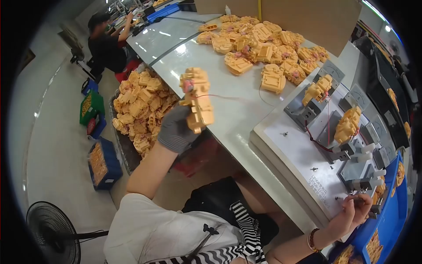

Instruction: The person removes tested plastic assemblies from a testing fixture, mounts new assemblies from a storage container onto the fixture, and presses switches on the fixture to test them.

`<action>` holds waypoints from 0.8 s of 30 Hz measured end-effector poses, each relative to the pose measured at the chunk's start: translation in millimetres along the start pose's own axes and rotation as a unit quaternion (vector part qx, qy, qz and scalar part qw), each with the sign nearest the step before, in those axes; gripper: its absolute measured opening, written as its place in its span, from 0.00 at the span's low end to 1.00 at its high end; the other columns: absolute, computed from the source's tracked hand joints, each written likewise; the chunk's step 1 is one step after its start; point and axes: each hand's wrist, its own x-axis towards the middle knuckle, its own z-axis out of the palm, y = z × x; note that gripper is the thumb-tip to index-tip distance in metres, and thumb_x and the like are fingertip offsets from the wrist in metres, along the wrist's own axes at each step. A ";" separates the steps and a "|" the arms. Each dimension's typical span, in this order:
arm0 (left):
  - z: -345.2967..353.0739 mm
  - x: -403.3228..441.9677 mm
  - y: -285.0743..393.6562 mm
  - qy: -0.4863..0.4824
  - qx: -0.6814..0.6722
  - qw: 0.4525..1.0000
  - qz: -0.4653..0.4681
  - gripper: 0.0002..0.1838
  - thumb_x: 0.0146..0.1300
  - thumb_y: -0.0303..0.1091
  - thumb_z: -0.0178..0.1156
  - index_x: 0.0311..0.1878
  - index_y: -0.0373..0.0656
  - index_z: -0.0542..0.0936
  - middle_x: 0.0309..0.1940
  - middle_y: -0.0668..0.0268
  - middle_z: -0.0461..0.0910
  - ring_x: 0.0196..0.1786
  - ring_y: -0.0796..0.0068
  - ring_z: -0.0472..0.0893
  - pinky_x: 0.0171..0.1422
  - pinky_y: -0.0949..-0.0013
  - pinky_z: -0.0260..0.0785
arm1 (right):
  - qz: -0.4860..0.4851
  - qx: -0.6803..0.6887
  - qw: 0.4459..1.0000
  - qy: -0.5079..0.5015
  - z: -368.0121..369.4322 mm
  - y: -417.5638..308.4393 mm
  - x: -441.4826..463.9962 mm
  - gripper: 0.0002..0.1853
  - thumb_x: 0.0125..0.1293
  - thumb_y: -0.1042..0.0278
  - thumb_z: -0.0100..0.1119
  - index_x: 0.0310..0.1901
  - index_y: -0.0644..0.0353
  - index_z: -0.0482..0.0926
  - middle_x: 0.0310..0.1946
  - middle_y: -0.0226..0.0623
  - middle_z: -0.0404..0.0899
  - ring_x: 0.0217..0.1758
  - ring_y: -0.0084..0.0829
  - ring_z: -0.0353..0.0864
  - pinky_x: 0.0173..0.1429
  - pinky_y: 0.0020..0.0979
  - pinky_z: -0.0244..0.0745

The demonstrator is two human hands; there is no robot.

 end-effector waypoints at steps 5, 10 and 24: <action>36.9 21.0 -30.6 -0.096 0.078 0.992 -0.022 0.43 0.50 0.27 0.67 0.69 0.40 0.57 0.54 0.59 0.73 0.56 0.63 0.77 0.60 0.60 0.72 | -0.011 -0.024 1.000 0.011 -0.1 1.7 -0.8 0.15 0.52 0.74 0.57 0.44 0.63 0.70 0.33 0.33 0.69 0.33 0.21 0.66 0.40 0.20 0.60; 42.4 39.1 -50.5 -0.143 -0.021 0.987 -0.067 0.37 0.55 0.42 0.67 0.67 0.51 0.61 0.54 0.60 0.73 0.55 0.65 0.77 0.58 0.59 0.74 | -0.022 -0.021 0.999 0.010 0.3 2.3 -0.6 0.15 0.52 0.73 0.59 0.43 0.63 0.70 0.33 0.32 0.70 0.33 0.20 0.66 0.40 0.20 0.60; 56.1 64.7 -61.2 -0.054 -0.169 0.970 -0.166 0.30 0.66 0.58 0.53 0.60 0.43 0.69 0.35 0.64 0.73 0.30 0.76 0.75 0.25 0.81 0.72 | -0.036 -0.062 0.997 0.015 3.1 -1.5 -1.8 0.15 0.54 0.70 0.60 0.42 0.63 0.70 0.33 0.31 0.69 0.34 0.20 0.65 0.40 0.20 0.59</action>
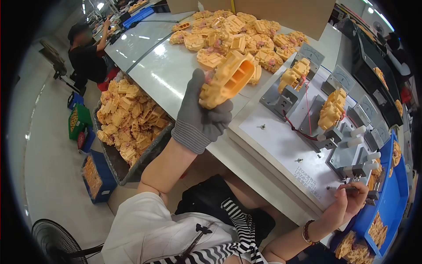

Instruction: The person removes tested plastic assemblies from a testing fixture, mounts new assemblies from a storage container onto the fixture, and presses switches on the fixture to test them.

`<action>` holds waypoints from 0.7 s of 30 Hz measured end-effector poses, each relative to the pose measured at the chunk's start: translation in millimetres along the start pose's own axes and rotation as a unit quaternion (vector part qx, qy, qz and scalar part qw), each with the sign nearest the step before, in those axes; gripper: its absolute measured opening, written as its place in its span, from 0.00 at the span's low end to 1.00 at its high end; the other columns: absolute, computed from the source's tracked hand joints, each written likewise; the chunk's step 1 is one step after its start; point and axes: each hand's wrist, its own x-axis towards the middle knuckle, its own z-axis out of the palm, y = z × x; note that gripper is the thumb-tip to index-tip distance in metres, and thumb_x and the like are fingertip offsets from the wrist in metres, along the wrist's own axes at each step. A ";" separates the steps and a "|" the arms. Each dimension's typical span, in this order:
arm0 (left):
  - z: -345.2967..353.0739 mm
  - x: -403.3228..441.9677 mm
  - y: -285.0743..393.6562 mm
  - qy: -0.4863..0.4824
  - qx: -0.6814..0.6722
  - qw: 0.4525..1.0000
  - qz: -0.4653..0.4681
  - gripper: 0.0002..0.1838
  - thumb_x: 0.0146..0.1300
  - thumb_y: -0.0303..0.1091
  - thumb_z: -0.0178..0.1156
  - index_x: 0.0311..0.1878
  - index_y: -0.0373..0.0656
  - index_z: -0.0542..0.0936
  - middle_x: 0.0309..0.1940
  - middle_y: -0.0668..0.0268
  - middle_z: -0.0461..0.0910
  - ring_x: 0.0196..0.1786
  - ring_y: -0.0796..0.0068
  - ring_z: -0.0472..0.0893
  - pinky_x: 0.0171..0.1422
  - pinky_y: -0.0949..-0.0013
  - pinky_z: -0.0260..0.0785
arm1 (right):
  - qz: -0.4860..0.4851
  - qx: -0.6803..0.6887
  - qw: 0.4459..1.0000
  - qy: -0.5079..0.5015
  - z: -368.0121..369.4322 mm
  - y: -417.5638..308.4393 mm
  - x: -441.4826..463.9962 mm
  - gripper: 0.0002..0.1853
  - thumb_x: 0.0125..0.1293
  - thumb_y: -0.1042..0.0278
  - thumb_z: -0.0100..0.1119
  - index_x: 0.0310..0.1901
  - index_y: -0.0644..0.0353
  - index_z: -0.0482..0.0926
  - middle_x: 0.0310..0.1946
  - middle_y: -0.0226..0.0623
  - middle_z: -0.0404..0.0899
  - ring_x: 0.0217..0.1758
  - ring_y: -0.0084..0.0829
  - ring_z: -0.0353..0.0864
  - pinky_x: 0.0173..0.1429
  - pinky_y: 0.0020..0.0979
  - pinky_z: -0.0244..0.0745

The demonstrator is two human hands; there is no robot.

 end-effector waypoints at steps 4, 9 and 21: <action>24.9 -2.0 -9.6 0.076 0.002 0.996 0.040 0.28 0.63 0.59 0.56 0.56 0.47 0.71 0.39 0.65 0.74 0.30 0.76 0.75 0.24 0.83 0.70 | -0.004 -0.001 1.000 0.004 1.2 0.7 -0.4 0.15 0.54 0.70 0.60 0.42 0.64 0.70 0.33 0.31 0.69 0.34 0.21 0.65 0.40 0.20 0.59; 32.0 1.1 -12.2 0.070 -0.035 0.997 0.004 0.25 0.63 0.58 0.56 0.54 0.51 0.72 0.43 0.65 0.75 0.30 0.75 0.75 0.24 0.82 0.70 | -0.008 -0.019 1.000 -0.002 -0.9 0.5 -0.7 0.15 0.54 0.69 0.61 0.42 0.64 0.70 0.33 0.32 0.69 0.34 0.20 0.66 0.40 0.20 0.60; 137.1 142.9 -111.0 -0.275 0.722 0.635 -0.028 0.21 0.67 0.52 0.51 0.51 0.45 0.74 0.40 0.64 0.77 0.42 0.79 0.77 0.46 0.68 0.75 | -0.002 0.041 0.999 -0.013 5.9 -7.0 0.4 0.14 0.53 0.79 0.62 0.42 0.64 0.73 0.32 0.29 0.70 0.34 0.18 0.69 0.39 0.19 0.64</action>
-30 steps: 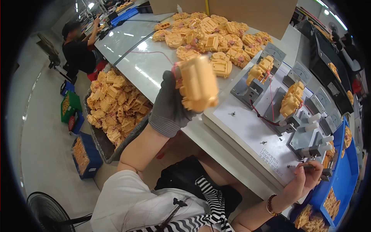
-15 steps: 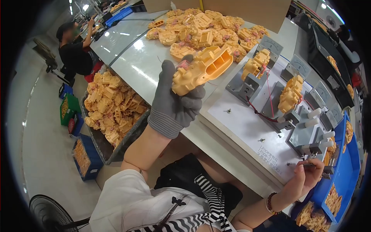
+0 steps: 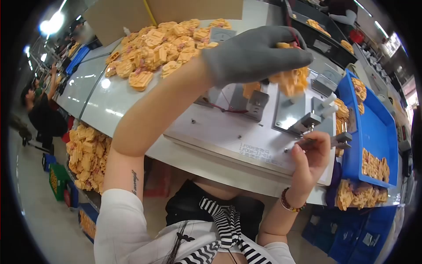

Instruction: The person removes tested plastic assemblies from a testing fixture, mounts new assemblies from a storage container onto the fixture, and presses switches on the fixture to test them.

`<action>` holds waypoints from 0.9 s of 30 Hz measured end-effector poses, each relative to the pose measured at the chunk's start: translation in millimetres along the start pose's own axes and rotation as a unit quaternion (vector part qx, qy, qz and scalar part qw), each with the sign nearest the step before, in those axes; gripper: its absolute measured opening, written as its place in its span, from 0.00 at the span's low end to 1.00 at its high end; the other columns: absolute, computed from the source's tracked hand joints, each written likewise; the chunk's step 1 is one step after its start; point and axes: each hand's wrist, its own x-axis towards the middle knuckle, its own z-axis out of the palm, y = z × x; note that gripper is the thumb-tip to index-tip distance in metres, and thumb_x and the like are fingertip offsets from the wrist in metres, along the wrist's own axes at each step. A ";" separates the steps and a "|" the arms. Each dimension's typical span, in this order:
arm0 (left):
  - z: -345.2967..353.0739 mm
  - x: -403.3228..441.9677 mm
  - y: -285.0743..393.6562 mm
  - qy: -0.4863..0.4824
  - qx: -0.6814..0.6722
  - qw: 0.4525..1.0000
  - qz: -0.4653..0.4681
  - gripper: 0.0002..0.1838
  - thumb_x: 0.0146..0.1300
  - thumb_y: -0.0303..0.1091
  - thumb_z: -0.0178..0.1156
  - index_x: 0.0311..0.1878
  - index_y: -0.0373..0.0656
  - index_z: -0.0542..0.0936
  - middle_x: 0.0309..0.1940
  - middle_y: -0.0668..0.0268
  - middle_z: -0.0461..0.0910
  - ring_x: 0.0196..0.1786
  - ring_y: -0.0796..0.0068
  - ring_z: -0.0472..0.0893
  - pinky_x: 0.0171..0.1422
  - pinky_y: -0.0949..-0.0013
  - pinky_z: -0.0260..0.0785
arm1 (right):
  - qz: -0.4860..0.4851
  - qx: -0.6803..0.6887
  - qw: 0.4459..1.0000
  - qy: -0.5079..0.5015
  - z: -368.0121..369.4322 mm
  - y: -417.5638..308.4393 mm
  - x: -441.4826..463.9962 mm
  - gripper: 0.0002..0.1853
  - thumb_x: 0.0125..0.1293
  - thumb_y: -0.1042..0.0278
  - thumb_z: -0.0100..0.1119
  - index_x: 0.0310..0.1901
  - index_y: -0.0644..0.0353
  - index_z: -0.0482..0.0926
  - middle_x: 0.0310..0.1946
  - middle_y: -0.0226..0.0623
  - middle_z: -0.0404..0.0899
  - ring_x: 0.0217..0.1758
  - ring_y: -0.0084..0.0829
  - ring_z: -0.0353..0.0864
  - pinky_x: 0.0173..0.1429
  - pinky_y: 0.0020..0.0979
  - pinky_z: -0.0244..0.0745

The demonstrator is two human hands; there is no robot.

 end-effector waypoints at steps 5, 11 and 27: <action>24.7 66.2 0.6 -0.067 0.095 0.989 -0.096 0.24 0.63 0.57 0.53 0.49 0.45 0.74 0.34 0.64 0.79 0.32 0.76 0.79 0.32 0.71 0.73 | -0.018 0.001 1.000 -0.008 0.0 1.7 2.4 0.14 0.52 0.79 0.61 0.41 0.64 0.73 0.34 0.30 0.71 0.32 0.18 0.70 0.36 0.18 0.63; 53.9 42.0 5.2 -0.161 0.290 0.942 -0.057 0.35 0.61 0.64 0.50 0.58 0.43 0.67 0.37 0.51 0.81 0.41 0.56 0.83 0.45 0.58 0.73 | -0.019 -0.007 1.000 -0.017 -2.7 5.1 2.1 0.14 0.52 0.78 0.63 0.41 0.65 0.73 0.35 0.31 0.72 0.32 0.18 0.70 0.32 0.18 0.64; -32.6 -194.1 -13.9 0.300 0.243 0.919 0.074 0.19 0.61 0.41 0.52 0.45 0.33 0.76 0.28 0.63 0.74 0.25 0.74 0.71 0.31 0.72 0.64 | -0.125 -0.088 0.974 0.168 -38.4 -8.3 -12.9 0.29 0.54 0.77 0.58 0.60 0.66 0.66 0.18 0.22 0.64 0.25 0.15 0.62 0.38 0.19 0.59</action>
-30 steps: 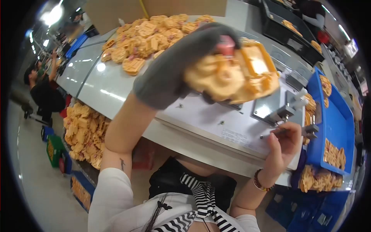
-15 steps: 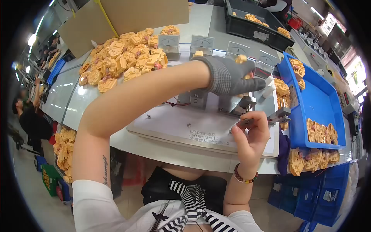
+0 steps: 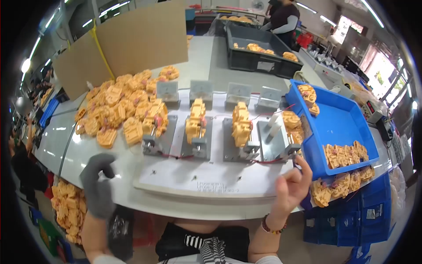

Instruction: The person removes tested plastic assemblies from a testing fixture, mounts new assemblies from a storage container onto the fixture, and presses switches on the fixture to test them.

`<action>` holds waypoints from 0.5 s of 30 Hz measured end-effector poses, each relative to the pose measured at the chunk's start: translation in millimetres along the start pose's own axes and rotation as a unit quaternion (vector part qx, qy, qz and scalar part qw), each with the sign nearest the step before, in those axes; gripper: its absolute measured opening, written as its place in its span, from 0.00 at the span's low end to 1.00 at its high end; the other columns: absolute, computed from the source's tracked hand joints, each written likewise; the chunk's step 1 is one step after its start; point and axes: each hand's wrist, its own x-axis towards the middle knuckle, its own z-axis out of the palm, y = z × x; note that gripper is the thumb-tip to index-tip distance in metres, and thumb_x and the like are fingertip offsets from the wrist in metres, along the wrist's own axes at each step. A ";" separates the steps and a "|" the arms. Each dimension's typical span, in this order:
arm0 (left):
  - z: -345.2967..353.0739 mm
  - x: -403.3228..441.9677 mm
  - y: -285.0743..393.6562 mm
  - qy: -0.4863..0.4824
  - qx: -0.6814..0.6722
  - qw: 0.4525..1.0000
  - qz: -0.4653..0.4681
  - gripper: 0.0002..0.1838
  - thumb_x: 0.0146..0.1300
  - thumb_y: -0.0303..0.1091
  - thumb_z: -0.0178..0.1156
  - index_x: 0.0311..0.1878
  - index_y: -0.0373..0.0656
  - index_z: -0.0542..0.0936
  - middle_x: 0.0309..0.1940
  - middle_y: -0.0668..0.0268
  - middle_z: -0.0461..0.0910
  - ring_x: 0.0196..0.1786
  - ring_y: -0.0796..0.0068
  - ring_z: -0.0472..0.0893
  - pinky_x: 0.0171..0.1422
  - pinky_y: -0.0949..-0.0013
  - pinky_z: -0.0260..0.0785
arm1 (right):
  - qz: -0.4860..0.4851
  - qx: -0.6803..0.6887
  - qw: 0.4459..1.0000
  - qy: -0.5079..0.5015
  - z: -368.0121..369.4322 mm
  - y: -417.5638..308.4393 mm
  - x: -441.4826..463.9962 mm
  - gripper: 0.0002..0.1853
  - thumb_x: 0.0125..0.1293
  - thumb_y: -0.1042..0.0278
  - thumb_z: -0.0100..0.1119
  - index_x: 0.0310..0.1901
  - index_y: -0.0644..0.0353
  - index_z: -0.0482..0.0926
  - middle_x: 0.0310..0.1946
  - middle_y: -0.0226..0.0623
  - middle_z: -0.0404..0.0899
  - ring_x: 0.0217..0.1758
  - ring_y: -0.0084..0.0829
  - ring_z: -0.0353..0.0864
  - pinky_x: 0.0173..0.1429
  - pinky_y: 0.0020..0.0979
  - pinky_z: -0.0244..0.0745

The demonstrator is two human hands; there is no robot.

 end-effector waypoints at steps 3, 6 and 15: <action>-80.4 -89.0 -109.2 0.135 0.022 0.950 -0.281 0.16 0.69 0.41 0.47 0.38 0.37 0.75 0.22 0.69 0.68 0.22 0.84 0.63 0.26 0.72 0.56 | 0.022 -0.136 0.990 0.007 -20.6 4.2 17.0 0.28 0.52 0.76 0.59 0.58 0.62 0.68 0.34 0.29 0.68 0.36 0.20 0.66 0.44 0.22 0.63; -139.4 -229.2 -208.5 0.053 0.193 0.869 -0.453 0.17 0.66 0.45 0.52 0.38 0.38 0.76 0.22 0.70 0.70 0.22 0.80 0.68 0.28 0.70 0.61 | 0.079 -0.139 0.987 -0.017 -17.6 4.0 22.9 0.29 0.52 0.76 0.61 0.59 0.58 0.68 0.40 0.30 0.67 0.40 0.22 0.67 0.47 0.24 0.66; -111.5 -350.3 -239.8 -0.267 0.360 0.620 -0.644 0.21 0.62 0.51 0.58 0.40 0.38 0.77 0.24 0.68 0.74 0.25 0.72 0.75 0.32 0.68 0.69 | 0.110 0.014 0.993 -0.024 -11.9 7.8 18.7 0.27 0.53 0.77 0.61 0.57 0.59 0.67 0.41 0.29 0.65 0.44 0.21 0.68 0.47 0.23 0.67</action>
